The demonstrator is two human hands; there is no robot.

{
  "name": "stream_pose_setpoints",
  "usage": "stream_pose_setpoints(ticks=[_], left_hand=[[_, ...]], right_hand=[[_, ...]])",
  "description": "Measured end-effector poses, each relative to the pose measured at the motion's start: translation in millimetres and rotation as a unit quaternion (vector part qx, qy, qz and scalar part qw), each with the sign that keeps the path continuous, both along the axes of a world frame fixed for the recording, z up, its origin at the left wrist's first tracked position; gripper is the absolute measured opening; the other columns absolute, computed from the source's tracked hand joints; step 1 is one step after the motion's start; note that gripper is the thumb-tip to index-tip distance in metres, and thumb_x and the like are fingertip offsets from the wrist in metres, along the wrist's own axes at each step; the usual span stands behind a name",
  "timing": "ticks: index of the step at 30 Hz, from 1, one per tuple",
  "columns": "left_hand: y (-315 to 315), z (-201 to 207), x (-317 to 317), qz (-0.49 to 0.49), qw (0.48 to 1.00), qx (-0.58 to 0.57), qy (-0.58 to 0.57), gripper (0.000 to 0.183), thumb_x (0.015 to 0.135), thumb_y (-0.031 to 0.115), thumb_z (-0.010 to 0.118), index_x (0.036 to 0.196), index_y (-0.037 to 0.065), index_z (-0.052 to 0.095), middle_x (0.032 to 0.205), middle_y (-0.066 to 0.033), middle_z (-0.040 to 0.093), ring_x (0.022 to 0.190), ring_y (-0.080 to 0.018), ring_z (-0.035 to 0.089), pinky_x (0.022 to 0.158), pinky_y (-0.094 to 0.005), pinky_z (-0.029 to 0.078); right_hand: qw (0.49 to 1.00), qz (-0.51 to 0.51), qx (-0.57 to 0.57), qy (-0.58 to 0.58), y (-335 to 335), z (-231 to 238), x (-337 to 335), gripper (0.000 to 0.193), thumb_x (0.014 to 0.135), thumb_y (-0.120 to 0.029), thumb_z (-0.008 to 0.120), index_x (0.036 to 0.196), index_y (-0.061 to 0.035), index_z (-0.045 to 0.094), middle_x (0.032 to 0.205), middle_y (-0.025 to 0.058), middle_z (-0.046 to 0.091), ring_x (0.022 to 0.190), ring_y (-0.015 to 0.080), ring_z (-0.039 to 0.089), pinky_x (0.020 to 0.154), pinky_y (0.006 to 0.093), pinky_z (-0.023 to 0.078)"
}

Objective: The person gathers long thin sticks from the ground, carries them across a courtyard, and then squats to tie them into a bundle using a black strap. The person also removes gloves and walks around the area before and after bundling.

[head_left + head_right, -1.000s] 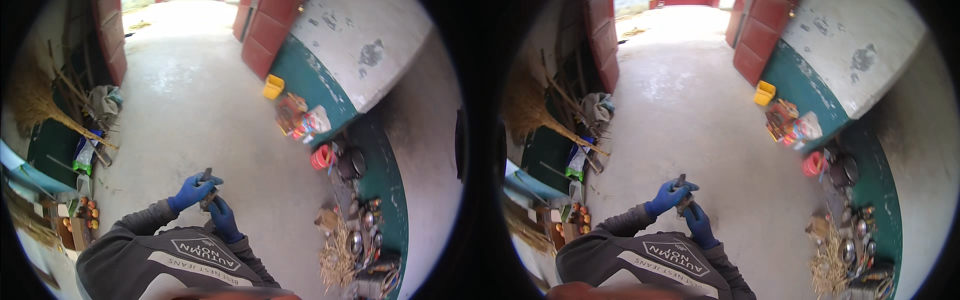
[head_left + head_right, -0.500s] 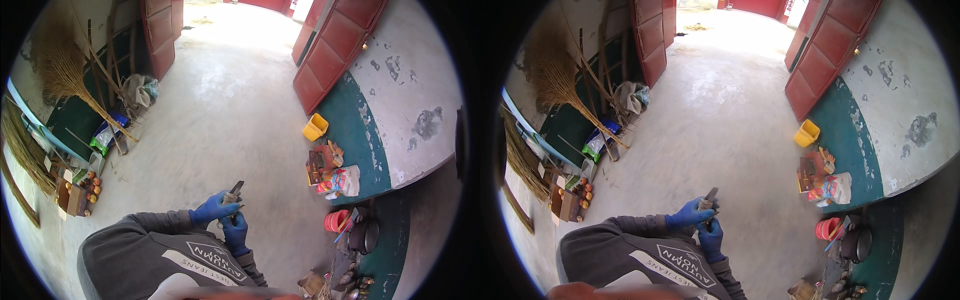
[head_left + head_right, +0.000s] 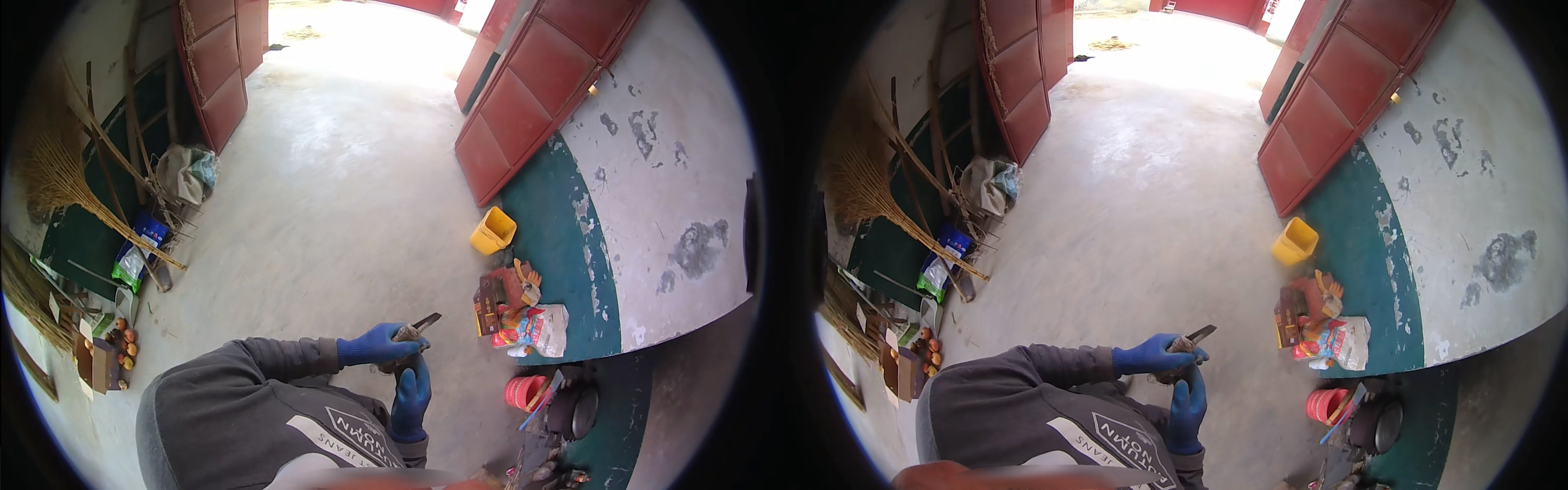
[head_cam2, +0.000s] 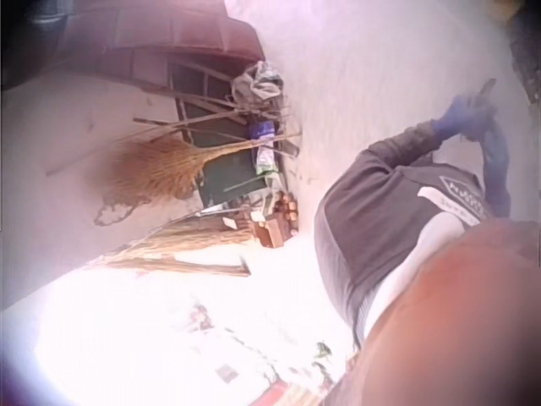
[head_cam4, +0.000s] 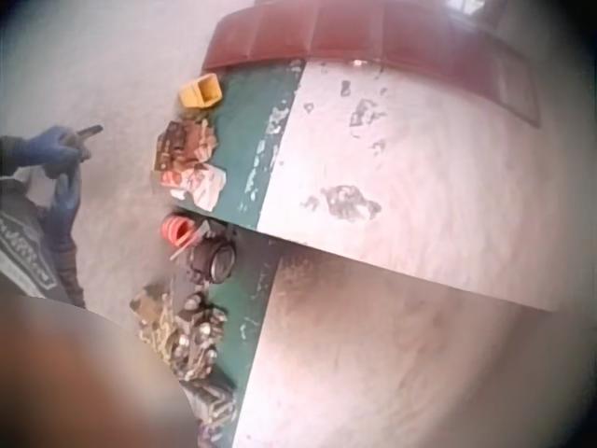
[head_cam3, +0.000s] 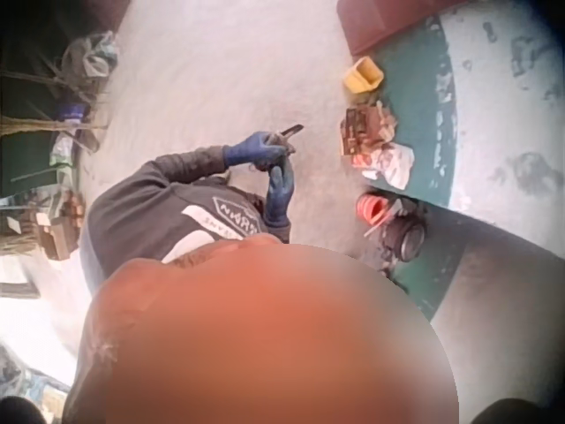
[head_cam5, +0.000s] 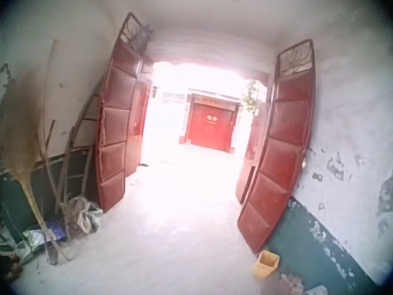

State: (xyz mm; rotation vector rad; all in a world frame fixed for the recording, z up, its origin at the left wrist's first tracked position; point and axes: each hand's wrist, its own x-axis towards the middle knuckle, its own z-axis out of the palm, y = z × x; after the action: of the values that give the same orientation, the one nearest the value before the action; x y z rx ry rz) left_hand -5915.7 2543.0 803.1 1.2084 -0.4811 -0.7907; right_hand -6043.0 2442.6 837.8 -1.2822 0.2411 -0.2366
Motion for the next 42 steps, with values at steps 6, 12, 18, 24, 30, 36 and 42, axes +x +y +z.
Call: stream_pose_setpoints(ticks=[6, 12, 18, 24, 30, 36, 42], left_hand=[[-58, -19, 51, 0.018, 0.995, 0.063, -0.079, 0.039, 0.092, 0.029, 0.068, 0.124, 0.007, 0.062, 0.116, -0.0056, 0.066, 0.106, -0.0111, 0.06, 0.093, -0.03, 0.049], [-126, -24, 121, 0.085, 0.964, 0.207, -0.142, 0.029, 0.09, 0.03, 0.07, 0.104, 0.005, 0.067, 0.082, -0.0053, 0.069, 0.073, -0.0125, 0.066, 0.065, -0.0291, 0.055], [-208, -1, 165, 0.146, 0.936, 0.27, -0.174, 0.019, 0.087, 0.018, 0.072, 0.095, 0.001, 0.067, 0.079, -0.0071, 0.07, 0.071, -0.0102, 0.065, 0.065, -0.0291, 0.054], [-279, 18, 204, 0.159, 0.925, 0.291, -0.187, 0.016, 0.085, 0.012, 0.07, 0.095, 0.0, 0.068, 0.08, -0.0084, 0.071, 0.071, -0.0131, 0.068, 0.065, -0.0296, 0.055], [-334, 19, 253, 0.103, 0.93, 0.298, -0.19, 0.018, 0.083, 0.014, 0.072, 0.094, 0.0, 0.068, 0.077, -0.0088, 0.071, 0.068, -0.0144, 0.069, 0.064, -0.03, 0.055], [-380, 13, 312, 0.077, 0.933, 0.265, -0.233, 0.016, 0.081, 0.014, 0.074, 0.091, 0.001, 0.068, 0.075, -0.0093, 0.07, 0.066, -0.016, 0.069, 0.062, -0.0301, 0.054], [-395, -15, 397, 0.087, 0.936, 0.233, -0.249, 0.013, 0.08, 0.009, 0.072, 0.087, 0.0, 0.067, 0.075, -0.0089, 0.07, 0.066, -0.0142, 0.067, 0.064, -0.0288, 0.053]], right_hand=[[0.993, 0.014, 0.119, -0.01, -61, -26, 70, 0.05, 0.103, -0.029, 0.045, 0.14, 0.0054, 0.042, 0.131, 0.0118, 0.053, 0.12, 0.0196, 0.052, 0.102, 0.0299, 0.041], [0.944, 0.126, 0.302, -0.028, -151, -54, 156, 0.052, 0.103, -0.031, 0.047, 0.141, 0.0044, 0.043, 0.135, 0.0144, 0.054, 0.121, 0.0238, 0.054, 0.102, 0.0373, 0.043], [0.872, 0.287, 0.396, 0.022, -273, -43, 217, 0.053, 0.105, -0.026, 0.042, 0.149, 0.0014, 0.032, 0.145, 0.0147, 0.047, 0.132, 0.0245, 0.047, 0.112, 0.0395, 0.035], [0.837, 0.292, 0.462, 0.028, -346, -35, 256, 0.054, 0.105, -0.023, 0.044, 0.151, 0.0002, 0.029, 0.147, 0.0133, 0.043, 0.134, 0.0235, 0.044, 0.114, 0.039, 0.034], [0.865, 0.267, 0.426, -0.001, -397, -40, 284, 0.061, 0.104, -0.03, 0.045, 0.153, -0.0004, 0.023, 0.153, 0.0154, 0.035, 0.141, 0.0267, 0.035, 0.118, 0.0428, 0.026], [0.891, 0.239, 0.384, -0.033, -439, -30, 322, 0.061, 0.106, -0.03, 0.039, 0.154, 0.0004, 0.017, 0.158, 0.0154, 0.025, 0.147, 0.0267, 0.025, 0.121, 0.0409, 0.018], [0.945, 0.241, 0.221, 0.005, -477, -40, 365, 0.059, 0.106, -0.026, 0.039, 0.154, 0.0001, 0.018, 0.155, 0.0183, 0.031, 0.144, 0.0282, 0.031, 0.12, 0.041, 0.022]])
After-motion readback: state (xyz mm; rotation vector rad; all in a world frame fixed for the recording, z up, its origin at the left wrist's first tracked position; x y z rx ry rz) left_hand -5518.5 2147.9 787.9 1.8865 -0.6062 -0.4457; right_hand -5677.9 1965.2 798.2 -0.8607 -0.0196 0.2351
